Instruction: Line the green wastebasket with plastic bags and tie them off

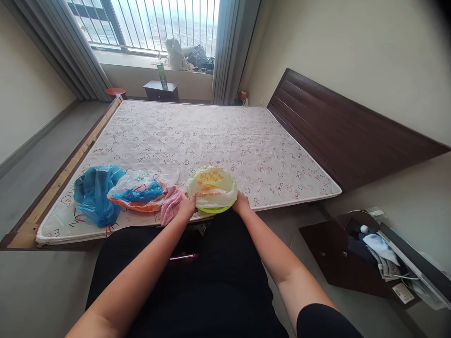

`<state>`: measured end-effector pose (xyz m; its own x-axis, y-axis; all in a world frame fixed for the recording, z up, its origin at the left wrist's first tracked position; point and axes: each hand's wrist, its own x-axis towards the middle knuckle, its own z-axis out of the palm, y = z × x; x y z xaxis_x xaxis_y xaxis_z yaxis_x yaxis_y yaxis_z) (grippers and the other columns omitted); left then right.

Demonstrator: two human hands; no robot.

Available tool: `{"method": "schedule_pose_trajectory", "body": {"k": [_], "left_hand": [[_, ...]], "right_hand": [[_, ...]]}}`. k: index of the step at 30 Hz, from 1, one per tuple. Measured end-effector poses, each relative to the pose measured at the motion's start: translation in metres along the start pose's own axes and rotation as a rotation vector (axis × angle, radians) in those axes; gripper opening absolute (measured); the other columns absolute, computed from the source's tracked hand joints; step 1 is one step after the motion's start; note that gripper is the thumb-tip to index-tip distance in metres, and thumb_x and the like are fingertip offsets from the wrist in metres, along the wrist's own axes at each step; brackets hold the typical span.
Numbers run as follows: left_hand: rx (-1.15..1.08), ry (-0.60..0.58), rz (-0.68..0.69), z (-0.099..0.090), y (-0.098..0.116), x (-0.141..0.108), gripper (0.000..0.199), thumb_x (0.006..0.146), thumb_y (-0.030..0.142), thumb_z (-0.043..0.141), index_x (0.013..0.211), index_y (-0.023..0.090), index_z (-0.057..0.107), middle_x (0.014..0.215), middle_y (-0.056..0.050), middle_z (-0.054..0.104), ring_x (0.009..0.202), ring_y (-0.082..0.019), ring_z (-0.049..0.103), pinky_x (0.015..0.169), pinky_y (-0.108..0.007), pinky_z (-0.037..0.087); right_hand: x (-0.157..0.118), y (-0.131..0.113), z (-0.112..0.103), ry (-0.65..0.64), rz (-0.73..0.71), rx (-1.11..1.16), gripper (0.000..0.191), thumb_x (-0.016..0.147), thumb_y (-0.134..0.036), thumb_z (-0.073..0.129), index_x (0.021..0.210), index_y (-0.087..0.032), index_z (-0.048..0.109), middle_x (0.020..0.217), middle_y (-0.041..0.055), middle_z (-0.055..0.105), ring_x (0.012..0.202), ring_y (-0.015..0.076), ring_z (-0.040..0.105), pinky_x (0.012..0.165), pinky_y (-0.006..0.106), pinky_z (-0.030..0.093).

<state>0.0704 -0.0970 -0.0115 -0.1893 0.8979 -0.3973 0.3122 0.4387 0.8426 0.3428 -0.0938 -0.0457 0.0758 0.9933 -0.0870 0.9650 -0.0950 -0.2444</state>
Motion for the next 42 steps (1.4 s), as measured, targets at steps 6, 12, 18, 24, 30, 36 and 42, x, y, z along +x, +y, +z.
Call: {"method": "schedule_pose_trajectory", "body": {"k": [6,12,18,24,30,36,42], "left_hand": [[0.37,0.111,0.271,-0.021,-0.002,-0.012,0.08,0.093,0.042,0.065,0.158,0.013,0.028,0.142,-0.024,0.057,0.129,-0.033,0.06,0.108,-0.047,0.047],[0.681,-0.031,0.738,-0.034,0.012,-0.019,0.031,0.089,0.042,0.072,0.118,0.032,0.075,0.154,-0.007,0.05,0.148,-0.035,0.035,0.123,-0.052,0.027],[0.842,-0.264,0.85,-0.038,0.025,-0.004,0.019,0.097,0.035,0.06,0.097,0.025,0.076,0.105,-0.009,0.072,0.112,-0.028,0.061,0.106,-0.044,0.042],[0.9,-0.115,1.036,-0.035,0.009,-0.007,0.019,0.103,0.026,0.049,0.1,0.019,0.067,0.104,-0.011,0.069,0.103,-0.026,0.062,0.093,-0.041,0.046],[0.898,-0.054,1.33,-0.035,-0.022,-0.013,0.012,0.101,0.018,0.053,0.099,0.018,0.065,0.095,-0.008,0.07,0.092,-0.023,0.063,0.084,-0.037,0.049],[0.916,-0.125,1.506,-0.03,-0.047,-0.016,0.016,0.102,0.02,0.052,0.105,0.019,0.067,0.095,-0.007,0.072,0.085,-0.021,0.063,0.079,-0.035,0.049],[0.866,-0.256,1.385,-0.016,-0.071,-0.014,0.021,0.098,0.014,0.054,0.11,0.02,0.07,0.099,-0.009,0.072,0.089,-0.021,0.067,0.082,-0.035,0.053]], "right_hand": [[-0.007,-0.013,-0.022,0.404,-0.011,0.198,0.05,0.095,-0.013,0.032,0.138,-0.014,0.058,0.13,0.0207,0.061,0.128,0.0303,0.05,0.108,0.05,0.042],[-0.026,-0.038,-0.058,0.079,-0.565,0.046,0.024,0.097,-0.037,0.064,0.116,-0.026,0.073,0.119,0.0107,0.07,0.118,0.0286,0.055,0.102,0.044,0.039],[-0.023,-0.048,-0.065,-0.097,-0.666,-0.065,0.009,0.096,-0.026,0.067,0.096,-0.02,0.073,0.1,0.0065,0.071,0.098,0.0212,0.059,0.085,0.032,0.041],[-0.047,-0.044,-0.05,0.124,-0.835,-0.196,0.018,0.102,-0.032,0.059,0.097,-0.018,0.067,0.098,0.0078,0.068,0.094,0.0229,0.056,0.083,0.035,0.038],[-0.064,-0.033,-0.018,0.217,-0.865,-0.297,0.016,0.102,-0.021,0.055,0.091,-0.021,0.066,0.086,0.0058,0.066,0.083,0.0219,0.053,0.076,0.035,0.035],[-0.054,-0.02,-0.002,0.294,-0.784,-0.267,0.025,0.103,-0.017,0.051,0.084,-0.022,0.067,0.081,0.0061,0.065,0.078,0.0216,0.051,0.071,0.034,0.033],[-0.05,-0.006,0.008,0.261,-0.772,-0.234,0.026,0.104,-0.017,0.049,0.087,-0.02,0.068,0.085,0.0073,0.067,0.083,0.0216,0.052,0.075,0.034,0.036]]}}
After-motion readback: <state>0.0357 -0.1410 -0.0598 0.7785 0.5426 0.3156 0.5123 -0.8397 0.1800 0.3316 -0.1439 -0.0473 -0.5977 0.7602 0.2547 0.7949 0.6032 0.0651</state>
